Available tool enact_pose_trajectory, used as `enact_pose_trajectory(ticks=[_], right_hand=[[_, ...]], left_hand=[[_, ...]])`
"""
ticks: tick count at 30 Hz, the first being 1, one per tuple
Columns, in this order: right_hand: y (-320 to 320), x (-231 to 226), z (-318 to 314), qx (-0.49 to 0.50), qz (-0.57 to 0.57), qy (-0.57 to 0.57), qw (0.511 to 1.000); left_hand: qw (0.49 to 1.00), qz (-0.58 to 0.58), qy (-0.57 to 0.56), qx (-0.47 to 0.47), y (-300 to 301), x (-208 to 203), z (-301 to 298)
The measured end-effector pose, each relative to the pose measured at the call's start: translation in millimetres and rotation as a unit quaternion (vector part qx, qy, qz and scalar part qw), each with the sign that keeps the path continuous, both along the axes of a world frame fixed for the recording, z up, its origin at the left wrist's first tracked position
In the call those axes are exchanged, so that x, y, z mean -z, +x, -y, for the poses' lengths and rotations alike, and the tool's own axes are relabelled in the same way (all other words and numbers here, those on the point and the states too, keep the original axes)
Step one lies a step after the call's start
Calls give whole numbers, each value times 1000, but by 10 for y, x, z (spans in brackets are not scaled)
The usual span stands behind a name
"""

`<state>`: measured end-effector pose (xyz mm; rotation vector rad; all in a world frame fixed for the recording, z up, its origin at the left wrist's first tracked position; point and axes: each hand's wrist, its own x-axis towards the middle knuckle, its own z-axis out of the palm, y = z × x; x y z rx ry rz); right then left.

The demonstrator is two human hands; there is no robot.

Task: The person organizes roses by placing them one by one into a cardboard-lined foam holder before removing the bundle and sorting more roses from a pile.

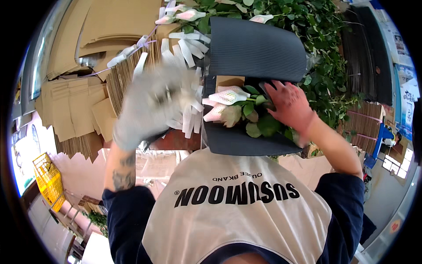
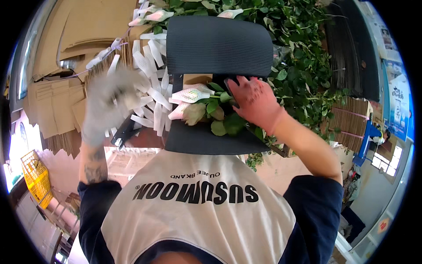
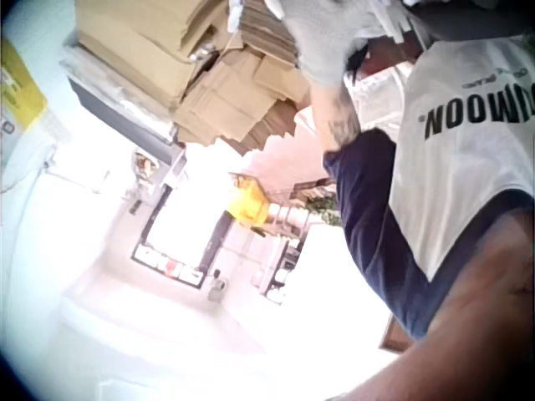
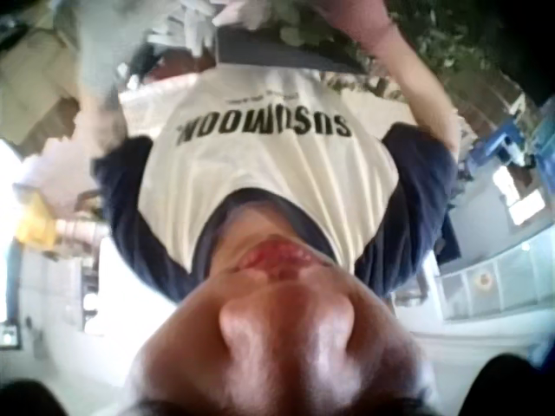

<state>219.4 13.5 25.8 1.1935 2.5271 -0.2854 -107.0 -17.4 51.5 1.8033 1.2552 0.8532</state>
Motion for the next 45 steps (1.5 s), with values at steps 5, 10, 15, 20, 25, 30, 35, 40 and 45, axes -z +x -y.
enact_pose_trajectory(ticks=[5,10,15,20,25,30,35,40,45], right_hand=[[-35,128,48,-161,-52,109,980],[-52,394,98,-100,-94,109,984],[33,55,135,-49,-101,224,968],[124,109,93,-35,-109,157,981],[-10,725,-53,-94,-69,203,972],[-47,273,153,-91,-185,201,958],[-115,269,235,-160,-129,200,958],[-201,454,27,-103,-53,98,988],[-104,619,40,-92,-143,195,966]], left_hand=[[978,-95,-188,-8,458,695,352],[958,-110,-262,44,602,881,240],[949,-170,-265,29,679,741,238],[964,-187,-167,93,650,989,235],[971,-172,-143,84,641,934,195],[975,-206,-59,58,670,971,305],[958,-238,-148,67,688,1046,319],[952,-256,-148,79,690,982,273],[968,-251,3,21,655,1068,320]])
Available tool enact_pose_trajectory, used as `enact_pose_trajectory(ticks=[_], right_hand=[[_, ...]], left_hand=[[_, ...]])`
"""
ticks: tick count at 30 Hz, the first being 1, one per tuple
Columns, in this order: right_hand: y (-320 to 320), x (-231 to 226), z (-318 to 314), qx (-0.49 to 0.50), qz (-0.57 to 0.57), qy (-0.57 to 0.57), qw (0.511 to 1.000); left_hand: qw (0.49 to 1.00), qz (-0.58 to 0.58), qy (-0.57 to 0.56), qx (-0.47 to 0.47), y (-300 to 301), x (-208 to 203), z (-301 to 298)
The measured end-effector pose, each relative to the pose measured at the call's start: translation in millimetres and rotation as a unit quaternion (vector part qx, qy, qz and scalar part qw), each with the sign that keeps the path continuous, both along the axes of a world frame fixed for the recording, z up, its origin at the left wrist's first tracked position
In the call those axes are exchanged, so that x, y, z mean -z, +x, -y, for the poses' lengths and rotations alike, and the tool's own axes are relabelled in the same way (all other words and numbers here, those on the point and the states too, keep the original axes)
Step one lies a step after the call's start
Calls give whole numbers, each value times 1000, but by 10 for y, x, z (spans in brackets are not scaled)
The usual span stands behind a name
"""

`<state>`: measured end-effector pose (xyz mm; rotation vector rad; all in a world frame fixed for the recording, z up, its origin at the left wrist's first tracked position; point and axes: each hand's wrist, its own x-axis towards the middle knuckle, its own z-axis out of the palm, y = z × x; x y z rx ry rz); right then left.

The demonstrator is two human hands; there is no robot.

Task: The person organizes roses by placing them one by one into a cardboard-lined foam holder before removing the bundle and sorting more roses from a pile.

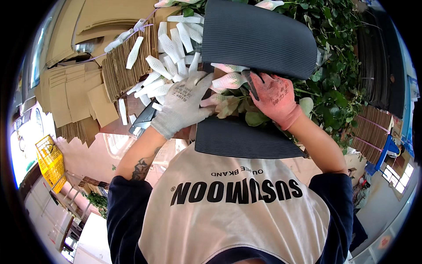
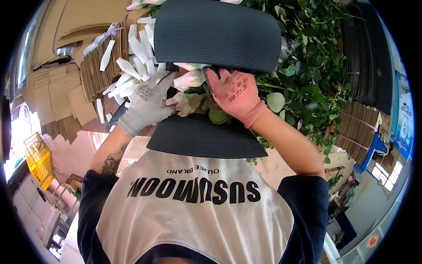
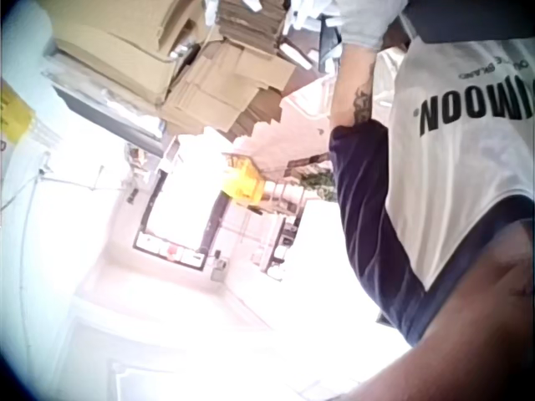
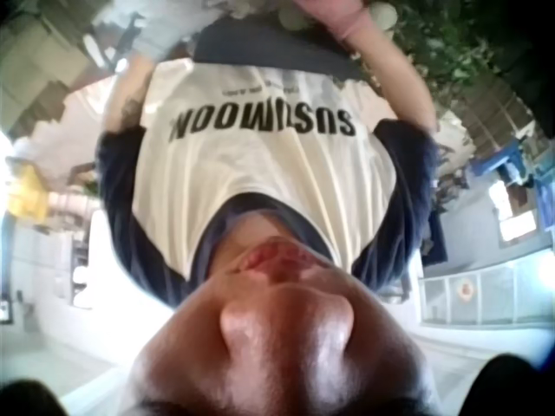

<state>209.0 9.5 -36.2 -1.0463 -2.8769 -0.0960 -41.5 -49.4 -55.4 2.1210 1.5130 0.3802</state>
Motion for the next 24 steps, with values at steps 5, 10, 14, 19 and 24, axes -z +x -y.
enact_pose_trajectory(ticks=[5,10,14,19,24], right_hand=[[11,-9,-17,61,-20,-62,996],[40,-46,29,0,-23,-24,999],[-9,62,20,-38,58,-30,997],[-200,-407,175,-142,106,-116,977],[-283,6,215,-197,90,-95,972]], left_hand=[[989,122,-76,-31,-98,-54,16],[977,145,-155,-35,-78,104,-42],[980,140,-137,-48,-20,109,-27],[979,173,-107,-6,-68,212,-12],[975,151,-157,-44,-46,195,-5]])
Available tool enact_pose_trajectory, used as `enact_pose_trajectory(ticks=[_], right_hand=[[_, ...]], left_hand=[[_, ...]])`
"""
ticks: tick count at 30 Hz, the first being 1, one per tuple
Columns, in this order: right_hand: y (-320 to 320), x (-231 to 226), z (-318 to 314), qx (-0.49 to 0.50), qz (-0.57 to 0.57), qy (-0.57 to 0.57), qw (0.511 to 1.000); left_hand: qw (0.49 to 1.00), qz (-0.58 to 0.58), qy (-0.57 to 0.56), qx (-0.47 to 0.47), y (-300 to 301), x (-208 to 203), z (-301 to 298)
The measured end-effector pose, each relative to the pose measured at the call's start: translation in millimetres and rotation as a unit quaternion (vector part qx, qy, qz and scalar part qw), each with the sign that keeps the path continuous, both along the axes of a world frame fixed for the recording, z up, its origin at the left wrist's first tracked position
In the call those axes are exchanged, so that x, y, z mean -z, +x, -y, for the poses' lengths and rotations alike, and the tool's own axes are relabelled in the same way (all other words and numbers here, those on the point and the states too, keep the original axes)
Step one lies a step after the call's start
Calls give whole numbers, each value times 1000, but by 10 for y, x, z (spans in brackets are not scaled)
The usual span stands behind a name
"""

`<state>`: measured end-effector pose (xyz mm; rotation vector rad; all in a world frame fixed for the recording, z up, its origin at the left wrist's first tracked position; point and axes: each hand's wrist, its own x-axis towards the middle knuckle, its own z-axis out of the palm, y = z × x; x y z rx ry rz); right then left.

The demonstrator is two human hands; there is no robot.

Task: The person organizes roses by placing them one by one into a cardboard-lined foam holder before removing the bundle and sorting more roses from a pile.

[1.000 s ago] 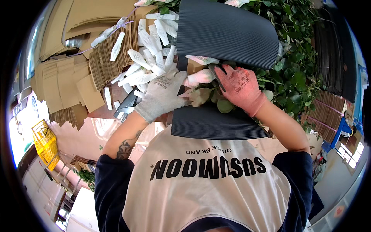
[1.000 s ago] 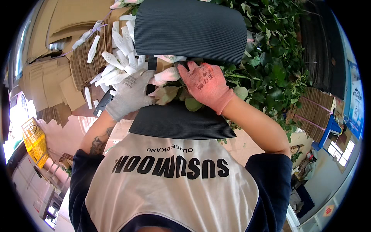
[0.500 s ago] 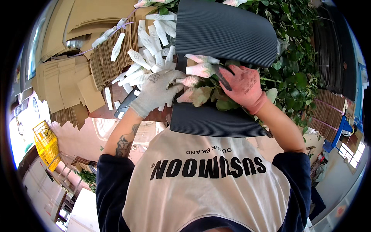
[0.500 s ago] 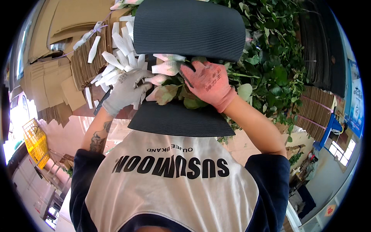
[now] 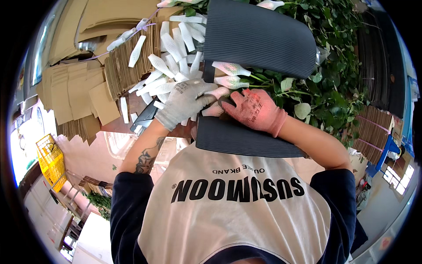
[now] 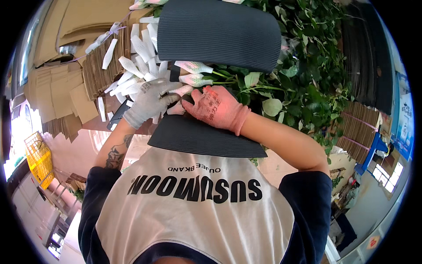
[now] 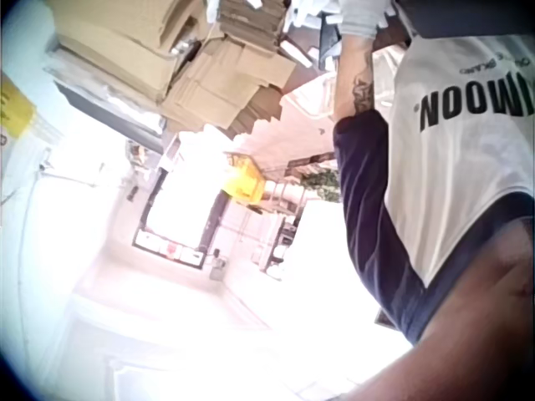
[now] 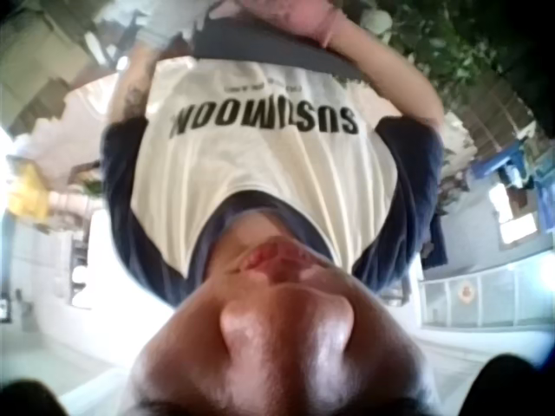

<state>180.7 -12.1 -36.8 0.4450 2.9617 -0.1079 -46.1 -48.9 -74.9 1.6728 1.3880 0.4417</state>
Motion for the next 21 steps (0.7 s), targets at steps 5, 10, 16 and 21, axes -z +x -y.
enact_pose_trajectory(ticks=[5,10,16,21], right_hand=[[20,-141,-43,57,-61,12,996],[-2,-206,-61,30,-22,-3,999],[6,-368,-136,56,-8,34,998],[169,79,-205,42,-112,29,992]], left_hand=[[998,3,58,11,-32,104,25],[998,-24,51,29,0,55,26],[996,-14,53,67,-39,110,61],[992,-6,42,119,-54,159,98]])
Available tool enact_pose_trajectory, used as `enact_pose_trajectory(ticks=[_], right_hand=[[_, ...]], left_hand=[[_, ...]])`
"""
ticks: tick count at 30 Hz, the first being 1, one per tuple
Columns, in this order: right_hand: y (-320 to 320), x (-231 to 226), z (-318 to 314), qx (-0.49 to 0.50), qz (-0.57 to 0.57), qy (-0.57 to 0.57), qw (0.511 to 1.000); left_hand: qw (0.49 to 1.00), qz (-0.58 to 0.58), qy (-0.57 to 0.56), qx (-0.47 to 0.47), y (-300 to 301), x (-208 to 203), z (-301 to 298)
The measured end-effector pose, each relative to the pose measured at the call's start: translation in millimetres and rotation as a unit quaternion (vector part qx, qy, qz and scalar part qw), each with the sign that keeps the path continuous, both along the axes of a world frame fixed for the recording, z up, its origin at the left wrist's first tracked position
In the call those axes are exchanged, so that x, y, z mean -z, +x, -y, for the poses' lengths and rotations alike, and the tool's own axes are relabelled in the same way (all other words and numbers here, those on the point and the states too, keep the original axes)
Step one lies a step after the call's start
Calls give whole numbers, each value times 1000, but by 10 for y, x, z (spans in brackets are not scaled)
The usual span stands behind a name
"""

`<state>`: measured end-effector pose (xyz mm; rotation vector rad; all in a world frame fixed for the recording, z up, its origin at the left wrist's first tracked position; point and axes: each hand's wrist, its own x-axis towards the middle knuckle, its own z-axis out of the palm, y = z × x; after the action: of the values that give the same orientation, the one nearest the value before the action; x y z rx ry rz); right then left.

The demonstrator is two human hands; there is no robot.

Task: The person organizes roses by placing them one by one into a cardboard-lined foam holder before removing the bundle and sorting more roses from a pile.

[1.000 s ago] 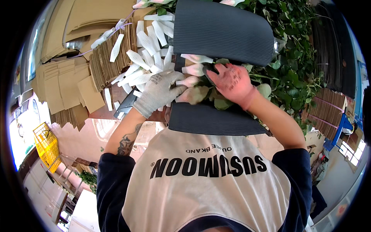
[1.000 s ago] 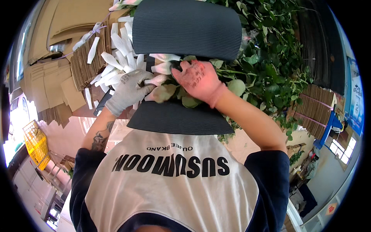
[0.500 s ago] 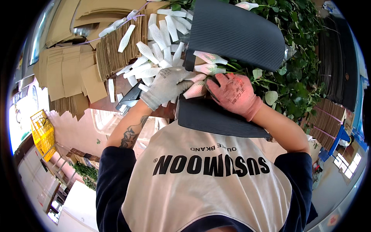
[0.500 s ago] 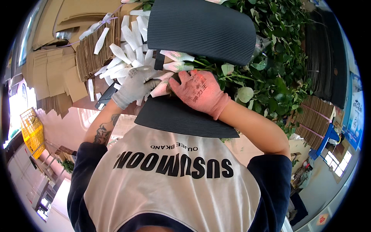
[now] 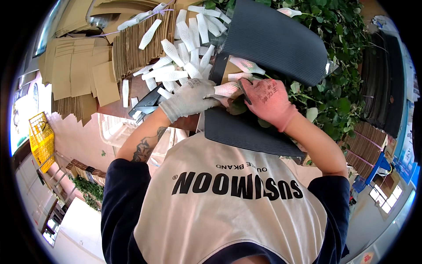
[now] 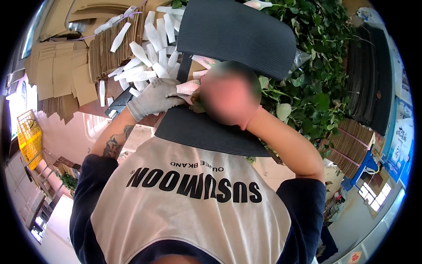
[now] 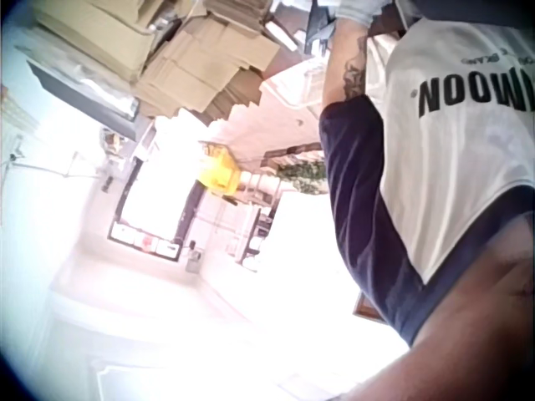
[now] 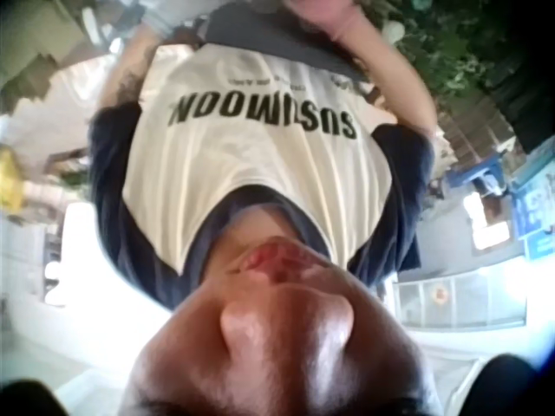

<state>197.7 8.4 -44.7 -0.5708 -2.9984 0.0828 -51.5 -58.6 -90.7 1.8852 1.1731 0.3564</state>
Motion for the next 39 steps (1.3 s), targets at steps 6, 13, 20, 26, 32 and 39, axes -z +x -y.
enact_pose_trajectory(ticks=[6,13,20,26,32,39], right_hand=[[-258,-147,111,7,-94,-12,995],[133,74,56,-36,-9,-35,999],[122,-69,-32,94,-1,23,995],[280,-227,-127,105,-89,61,989],[568,-966,-215,270,-300,-179,897],[523,-1001,-89,199,-40,-146,968]], left_hand=[[997,63,39,-2,-20,-43,49],[996,-11,68,-51,-31,-478,-32],[990,-90,104,16,173,-466,-48],[990,-112,80,26,178,-556,-59],[990,-107,87,23,200,-469,-63],[988,-119,99,26,217,-500,-77]])
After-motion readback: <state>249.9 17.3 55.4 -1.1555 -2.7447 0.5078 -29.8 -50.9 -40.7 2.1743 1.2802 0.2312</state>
